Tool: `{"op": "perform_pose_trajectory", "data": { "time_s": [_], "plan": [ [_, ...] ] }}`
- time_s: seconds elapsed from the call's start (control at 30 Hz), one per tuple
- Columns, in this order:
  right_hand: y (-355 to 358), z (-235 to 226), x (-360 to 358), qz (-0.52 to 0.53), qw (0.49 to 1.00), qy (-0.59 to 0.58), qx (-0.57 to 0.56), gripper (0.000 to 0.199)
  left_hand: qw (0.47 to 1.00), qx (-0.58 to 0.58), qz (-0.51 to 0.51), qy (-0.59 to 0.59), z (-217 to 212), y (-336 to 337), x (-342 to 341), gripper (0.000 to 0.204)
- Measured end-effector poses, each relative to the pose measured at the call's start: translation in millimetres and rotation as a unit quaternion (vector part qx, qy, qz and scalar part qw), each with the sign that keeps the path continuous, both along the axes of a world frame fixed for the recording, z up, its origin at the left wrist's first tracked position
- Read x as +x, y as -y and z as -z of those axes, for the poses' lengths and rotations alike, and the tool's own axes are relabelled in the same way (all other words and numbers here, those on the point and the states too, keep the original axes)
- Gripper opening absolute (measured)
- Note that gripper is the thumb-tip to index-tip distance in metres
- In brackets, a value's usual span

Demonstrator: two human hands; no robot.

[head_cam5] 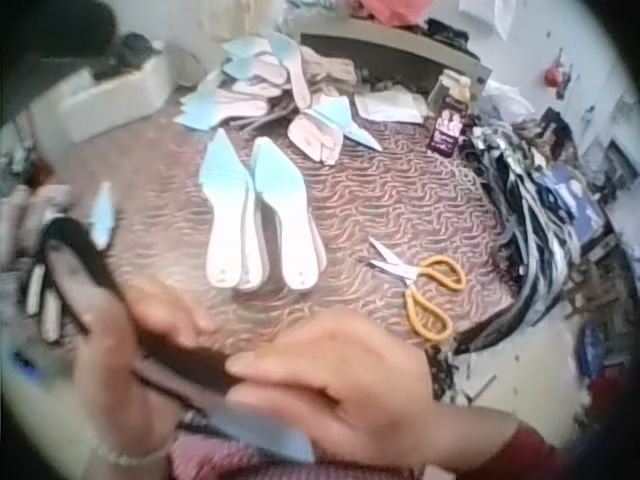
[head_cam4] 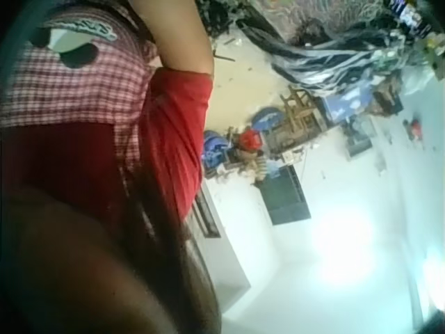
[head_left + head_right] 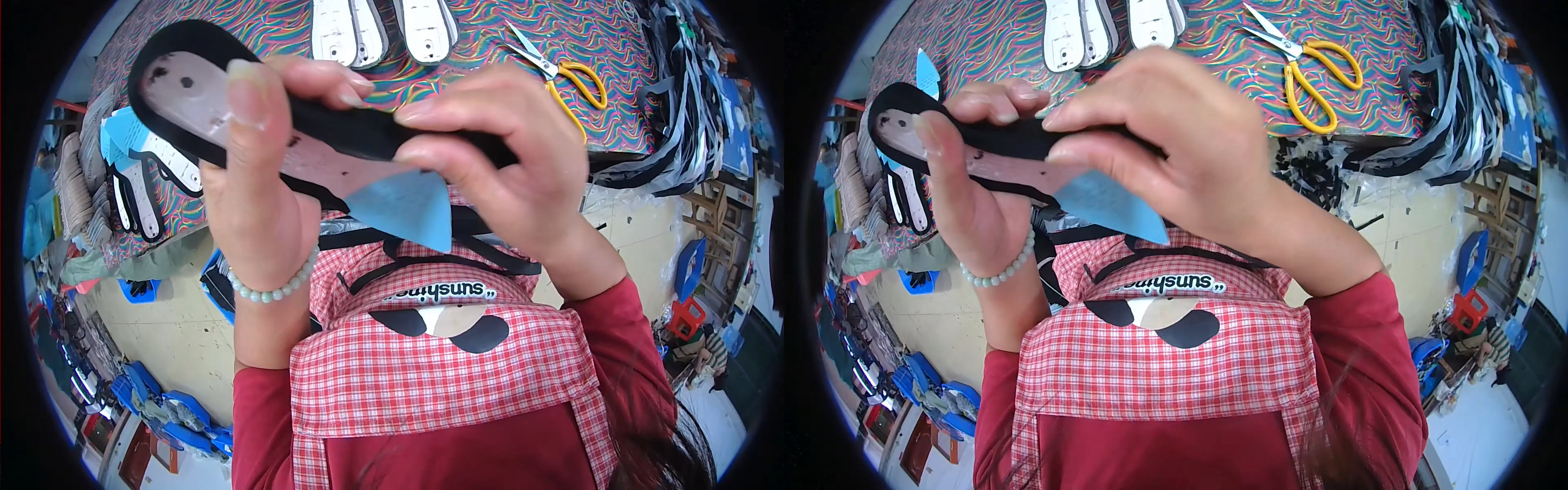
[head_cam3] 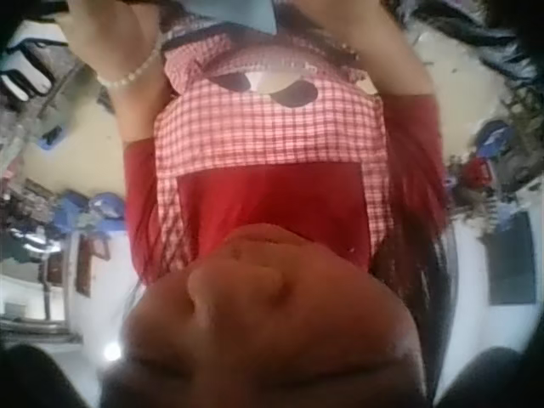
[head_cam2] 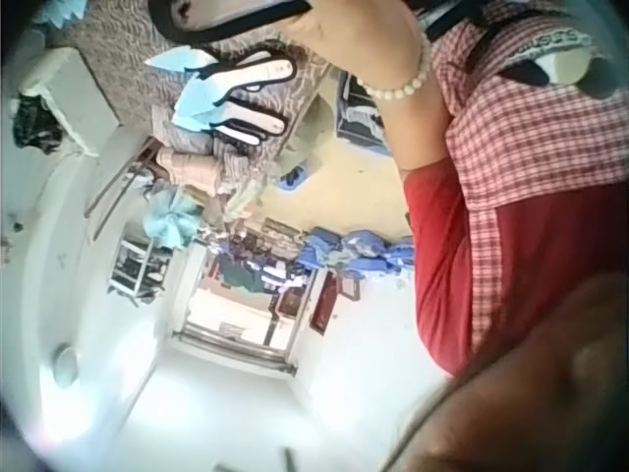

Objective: The person assembles slipper components by hand, wrapping black fabric strips around the edges of light blue and white slipper soles. They repeatedly pick up a sole, wrap the strip, and trim the excess with yellow-handled scissors before placing the finished slipper on the table.

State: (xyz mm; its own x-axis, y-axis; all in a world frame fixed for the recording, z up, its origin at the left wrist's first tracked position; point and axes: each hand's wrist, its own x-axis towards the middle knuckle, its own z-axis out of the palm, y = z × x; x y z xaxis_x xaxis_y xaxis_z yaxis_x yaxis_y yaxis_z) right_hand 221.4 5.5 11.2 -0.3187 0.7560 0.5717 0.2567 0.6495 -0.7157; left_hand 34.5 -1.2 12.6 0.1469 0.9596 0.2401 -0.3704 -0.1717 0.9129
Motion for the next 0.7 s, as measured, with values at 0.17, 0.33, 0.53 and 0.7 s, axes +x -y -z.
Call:
{"op": "perform_pose_trajectory", "data": {
  "time_s": [0.17,0.33,0.53,0.7],
  "plan": [
    [10,6,-13,0.006,0.999,-0.029,-0.044,0.019,0.999,-0.005,-0.014,0.029,0,7,-3,0.041],
    [18,9,-13,0.0,0.999,0.002,-0.051,0.017,0.997,0.003,0.039,0.065,1,7,-2,0.043],
    [28,-4,-11,0.047,0.976,0.215,0.003,0.02,0.988,-0.079,0.028,0.128,9,-3,-2,0.051],
    [7,1,-7,-0.001,0.998,0.058,-0.007,0.018,0.993,-0.045,-0.087,0.058,-12,0,20,0.043]
  ]
}}
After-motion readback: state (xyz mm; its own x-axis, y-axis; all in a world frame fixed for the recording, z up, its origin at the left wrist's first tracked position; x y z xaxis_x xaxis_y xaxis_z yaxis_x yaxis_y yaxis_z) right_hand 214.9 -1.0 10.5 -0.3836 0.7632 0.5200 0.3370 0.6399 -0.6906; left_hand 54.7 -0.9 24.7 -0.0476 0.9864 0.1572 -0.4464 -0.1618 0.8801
